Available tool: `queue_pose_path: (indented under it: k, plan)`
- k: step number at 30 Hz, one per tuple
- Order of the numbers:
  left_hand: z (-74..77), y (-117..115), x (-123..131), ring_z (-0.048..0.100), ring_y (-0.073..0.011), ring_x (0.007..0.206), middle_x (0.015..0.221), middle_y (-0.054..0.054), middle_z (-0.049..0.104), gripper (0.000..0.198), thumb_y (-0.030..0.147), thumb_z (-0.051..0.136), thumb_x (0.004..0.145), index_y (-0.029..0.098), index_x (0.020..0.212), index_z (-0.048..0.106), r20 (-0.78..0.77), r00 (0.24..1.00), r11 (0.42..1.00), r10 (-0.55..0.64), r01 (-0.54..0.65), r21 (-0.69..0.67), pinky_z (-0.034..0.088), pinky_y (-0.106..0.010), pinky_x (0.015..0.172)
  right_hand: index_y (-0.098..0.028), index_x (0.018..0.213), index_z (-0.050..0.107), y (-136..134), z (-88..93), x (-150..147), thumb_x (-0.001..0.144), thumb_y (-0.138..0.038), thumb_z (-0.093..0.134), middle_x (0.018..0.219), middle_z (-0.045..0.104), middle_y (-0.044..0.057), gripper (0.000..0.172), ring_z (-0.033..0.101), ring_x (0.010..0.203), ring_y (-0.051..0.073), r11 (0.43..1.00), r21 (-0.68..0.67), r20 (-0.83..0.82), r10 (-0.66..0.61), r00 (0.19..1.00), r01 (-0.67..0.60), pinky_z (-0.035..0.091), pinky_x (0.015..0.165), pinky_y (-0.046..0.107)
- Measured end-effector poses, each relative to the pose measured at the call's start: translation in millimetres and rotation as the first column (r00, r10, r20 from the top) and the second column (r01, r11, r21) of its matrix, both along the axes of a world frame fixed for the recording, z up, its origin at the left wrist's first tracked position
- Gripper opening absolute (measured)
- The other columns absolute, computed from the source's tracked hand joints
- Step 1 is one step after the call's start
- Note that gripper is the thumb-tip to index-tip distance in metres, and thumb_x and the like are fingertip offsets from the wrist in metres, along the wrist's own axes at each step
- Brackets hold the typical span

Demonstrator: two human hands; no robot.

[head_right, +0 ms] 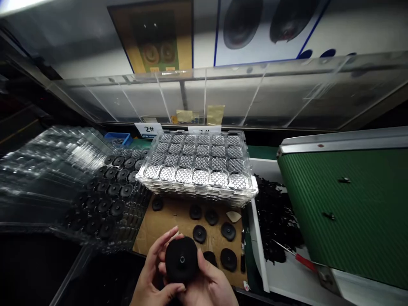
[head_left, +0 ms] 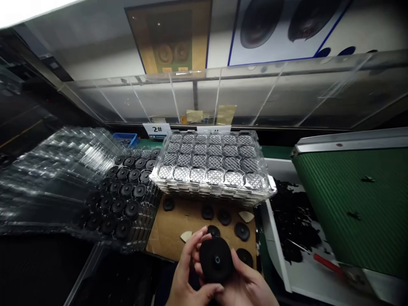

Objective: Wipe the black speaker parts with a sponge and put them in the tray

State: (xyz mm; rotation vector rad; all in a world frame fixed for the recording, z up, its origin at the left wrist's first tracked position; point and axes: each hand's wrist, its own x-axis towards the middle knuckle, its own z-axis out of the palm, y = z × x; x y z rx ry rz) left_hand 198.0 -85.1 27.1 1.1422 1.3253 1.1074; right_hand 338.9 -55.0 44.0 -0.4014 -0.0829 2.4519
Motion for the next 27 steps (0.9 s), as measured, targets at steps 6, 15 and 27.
queue_pose_path:
  k: [6, 15, 27]
  plan:
    - [5.1, -13, -9, 0.049, -0.0275, 0.122, 0.127, -0.007, 0.059, 0.074, 0.046, 0.077, 0.055, 0.029, 0.121, 0.05, 0.141, 0.989, 0.996, 0.053, -0.042, -0.083, 0.04, -0.034, 0.103, -0.02, 0.109, 0.066, -18, -6.3, -9, 0.076, -0.055, 0.061, 0.101, 0.07, 0.008, 0.049, 0.062, 0.094, 0.02, 0.999, -0.008, 0.025, 0.031, 0.999, -0.031, 0.038, 0.09, 0.032]
    - [20.8, -16, -13, 0.067, -0.0197, 0.088, 0.121, -0.008, 0.063, 0.075, 0.038, 0.085, 0.044, 0.027, 0.112, 0.057, 0.323, 0.938, 0.967, 0.125, -0.042, -0.25, 0.053, -0.022, 0.069, -0.02, 0.105, 0.068, -26, 8.1, -15, 0.075, -0.046, 0.068, 0.099, 0.069, 0.008, 0.039, 0.061, 0.094, 0.021, 0.998, 0.017, 0.18, -0.063, 0.982, 0.061, 0.041, 0.084, 0.032]
    - [22.4, -20, -19, 0.058, -0.0257, 0.11, 0.115, -0.006, 0.068, 0.061, 0.034, 0.083, 0.05, 0.028, 0.108, 0.064, 0.355, 0.933, 0.966, 0.055, 0.041, -0.257, 0.044, -0.032, 0.096, -0.012, 0.061, 0.064, -13, 4.8, -10, 0.071, -0.049, 0.069, 0.055, 0.05, -0.003, 0.039, 0.042, 0.054, 0.008, 0.951, 0.307, 0.613, -0.165, 0.773, -0.04, 0.032, 0.054, 0.02]
